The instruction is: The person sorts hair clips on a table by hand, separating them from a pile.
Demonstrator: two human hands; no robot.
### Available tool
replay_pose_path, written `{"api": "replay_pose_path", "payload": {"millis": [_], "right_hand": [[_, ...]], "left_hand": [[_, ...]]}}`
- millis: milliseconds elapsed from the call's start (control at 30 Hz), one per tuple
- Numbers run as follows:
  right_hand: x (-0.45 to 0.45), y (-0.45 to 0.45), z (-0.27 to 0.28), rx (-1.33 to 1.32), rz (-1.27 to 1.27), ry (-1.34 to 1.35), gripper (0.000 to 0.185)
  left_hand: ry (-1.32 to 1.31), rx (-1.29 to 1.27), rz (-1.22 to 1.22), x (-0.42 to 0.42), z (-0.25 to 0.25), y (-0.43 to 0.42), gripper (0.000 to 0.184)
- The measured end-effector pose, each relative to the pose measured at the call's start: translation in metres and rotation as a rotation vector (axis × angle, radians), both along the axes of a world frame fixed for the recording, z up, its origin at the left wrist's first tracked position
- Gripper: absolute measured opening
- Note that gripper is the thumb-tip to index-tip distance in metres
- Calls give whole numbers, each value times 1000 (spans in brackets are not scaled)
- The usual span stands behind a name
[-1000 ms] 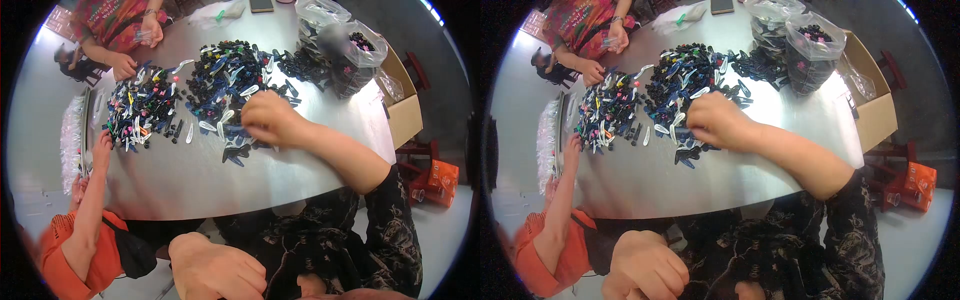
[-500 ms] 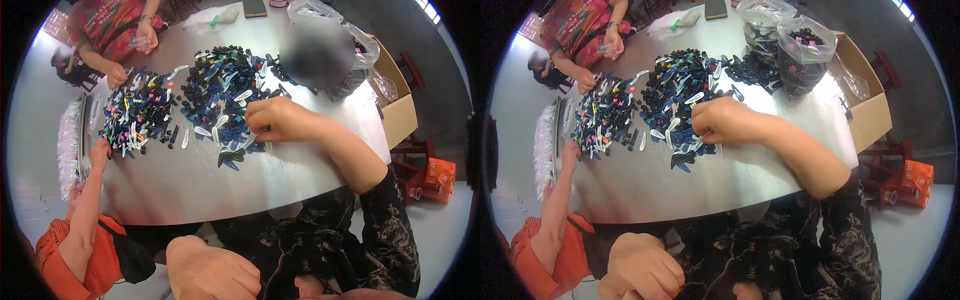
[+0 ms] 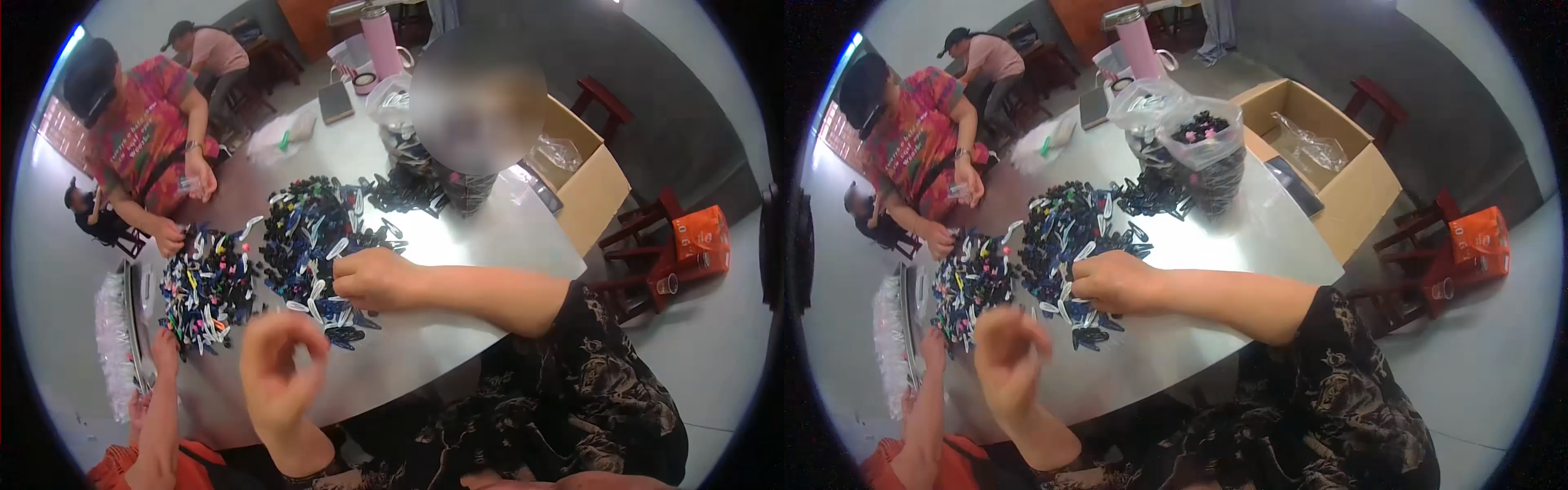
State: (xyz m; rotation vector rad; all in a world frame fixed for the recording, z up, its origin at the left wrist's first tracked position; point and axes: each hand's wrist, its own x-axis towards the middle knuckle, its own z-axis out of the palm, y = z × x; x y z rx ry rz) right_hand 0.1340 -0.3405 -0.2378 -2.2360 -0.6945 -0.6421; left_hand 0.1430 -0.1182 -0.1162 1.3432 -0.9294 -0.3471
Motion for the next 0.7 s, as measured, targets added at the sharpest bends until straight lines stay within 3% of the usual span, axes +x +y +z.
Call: {"api": "replay_pose_path", "payload": {"millis": [100, 167, 233, 333, 400, 500, 600, 667, 700], "right_hand": [[1, -3, 5, 97, -95, -42, 15], [2, -9, 11, 168, -218, -102, 17], [4, -18, 21, 198, -240, -108, 19], [4, -41, 46, 244, -390, -319, 18], [-5, -65, 76, 250, -542, -382, 15], [-13, -99, 116, 285, -883, -416, 13], [7, -145, 137, 223, -934, -438, 11], [26, -170, 138, -98, -1047, -326, 13], [31, -174, 136, -96, -1030, -311, 13]], "left_hand": [[-119, 437, 300, 44, -27, -29, 38], [-173, 471, 343, 70, -61, -41, 37], [-409, 662, 510, 86, -86, -50, 38], [-510, 655, 519, 86, -113, -62, 36], [-698, 561, 540, 86, -127, -61, 23], [-701, 499, 511, 87, -130, -57, 18], [-714, 454, 493, 90, -132, -55, 14], [-734, 428, 506, 94, -134, -57, 13], [-728, 370, 511, 95, -136, -57, 13]]}}
